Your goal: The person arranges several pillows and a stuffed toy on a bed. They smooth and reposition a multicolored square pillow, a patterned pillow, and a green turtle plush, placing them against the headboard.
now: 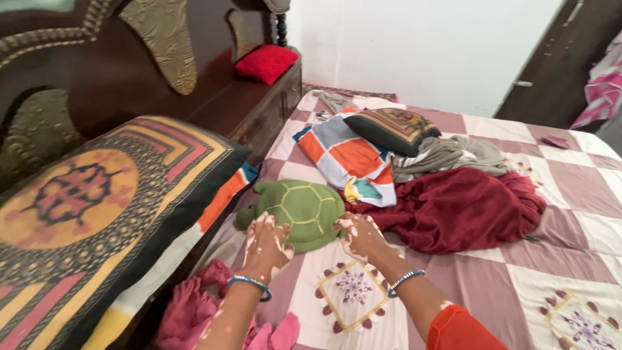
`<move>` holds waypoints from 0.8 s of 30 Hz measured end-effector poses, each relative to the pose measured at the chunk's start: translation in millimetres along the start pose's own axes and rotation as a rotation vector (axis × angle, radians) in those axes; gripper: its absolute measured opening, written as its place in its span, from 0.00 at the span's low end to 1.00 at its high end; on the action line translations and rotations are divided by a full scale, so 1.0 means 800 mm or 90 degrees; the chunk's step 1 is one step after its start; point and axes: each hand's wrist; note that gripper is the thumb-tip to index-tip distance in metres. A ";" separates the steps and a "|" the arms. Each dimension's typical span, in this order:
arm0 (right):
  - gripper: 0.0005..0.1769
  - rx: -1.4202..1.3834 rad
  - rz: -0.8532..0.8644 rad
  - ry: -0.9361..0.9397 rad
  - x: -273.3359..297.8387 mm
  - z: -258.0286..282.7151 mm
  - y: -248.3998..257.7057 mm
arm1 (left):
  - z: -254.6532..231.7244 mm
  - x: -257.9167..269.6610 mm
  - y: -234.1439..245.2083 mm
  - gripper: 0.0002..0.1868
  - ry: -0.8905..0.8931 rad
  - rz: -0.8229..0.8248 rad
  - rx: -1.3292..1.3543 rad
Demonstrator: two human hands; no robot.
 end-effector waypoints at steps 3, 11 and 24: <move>0.16 0.003 0.009 -0.050 0.024 -0.028 0.003 | -0.026 -0.006 -0.027 0.25 -0.011 0.061 0.013; 0.17 -0.025 0.046 -0.173 0.061 -0.133 -0.058 | -0.050 -0.064 -0.113 0.20 -0.044 0.200 0.028; 0.19 -0.061 0.160 -0.361 0.037 -0.252 -0.146 | -0.088 -0.209 -0.293 0.16 -0.062 0.290 0.104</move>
Point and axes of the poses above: each hand's wrist, its own x-axis away from the middle knuckle, its own y-axis out of the back of the hand, z = x × y, and after that the axes turned 15 degrees about y, right-handed
